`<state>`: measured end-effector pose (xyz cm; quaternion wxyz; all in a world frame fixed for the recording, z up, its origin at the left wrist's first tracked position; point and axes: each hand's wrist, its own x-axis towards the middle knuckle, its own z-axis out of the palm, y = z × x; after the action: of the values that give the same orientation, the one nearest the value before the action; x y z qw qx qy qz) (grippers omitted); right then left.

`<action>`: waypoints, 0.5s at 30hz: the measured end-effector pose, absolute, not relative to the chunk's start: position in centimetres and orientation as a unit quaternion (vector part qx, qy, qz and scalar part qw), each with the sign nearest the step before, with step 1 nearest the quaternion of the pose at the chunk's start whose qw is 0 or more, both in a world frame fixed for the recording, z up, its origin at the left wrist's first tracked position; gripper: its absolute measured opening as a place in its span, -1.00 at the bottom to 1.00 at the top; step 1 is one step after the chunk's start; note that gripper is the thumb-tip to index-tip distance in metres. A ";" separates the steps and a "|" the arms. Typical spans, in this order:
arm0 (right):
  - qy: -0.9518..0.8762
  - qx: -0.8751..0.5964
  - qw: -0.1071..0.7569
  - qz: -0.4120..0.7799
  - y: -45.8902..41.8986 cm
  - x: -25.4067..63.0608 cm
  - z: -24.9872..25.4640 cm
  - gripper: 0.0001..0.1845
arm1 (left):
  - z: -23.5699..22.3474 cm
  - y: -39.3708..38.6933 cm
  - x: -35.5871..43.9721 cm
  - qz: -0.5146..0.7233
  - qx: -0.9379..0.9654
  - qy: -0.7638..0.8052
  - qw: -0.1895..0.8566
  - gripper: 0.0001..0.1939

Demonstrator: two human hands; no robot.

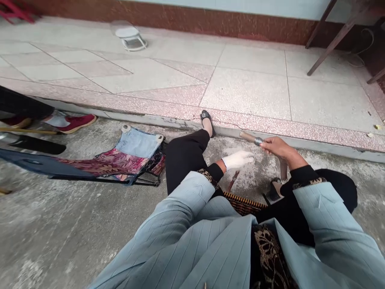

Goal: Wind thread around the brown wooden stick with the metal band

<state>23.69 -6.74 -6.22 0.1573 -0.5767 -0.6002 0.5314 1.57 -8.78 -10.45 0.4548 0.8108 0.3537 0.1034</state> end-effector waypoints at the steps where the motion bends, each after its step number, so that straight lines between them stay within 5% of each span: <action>1: -0.603 -0.588 0.153 0.517 -6.7 23.7 -6.3 -0.66 | -10.5 -8.8 1.6 0.102 0.811 0.351 0.457 -0.64; 9: -0.716 -0.639 -0.072 0.271 -6.8 22.8 -5.2 -0.69 | -10.7 -8.4 1.6 0.083 0.834 0.346 0.422 -0.72; 15: -0.706 -0.418 -0.242 0.518 -8.0 23.0 -4.2 -0.72 | -10.3 -7.6 1.0 0.082 0.847 0.313 0.423 -0.74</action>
<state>23.04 -8.01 -4.21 -0.2424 -0.4178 -0.7057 0.5183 0.99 -7.59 -10.25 0.4230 0.8465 0.3128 0.0819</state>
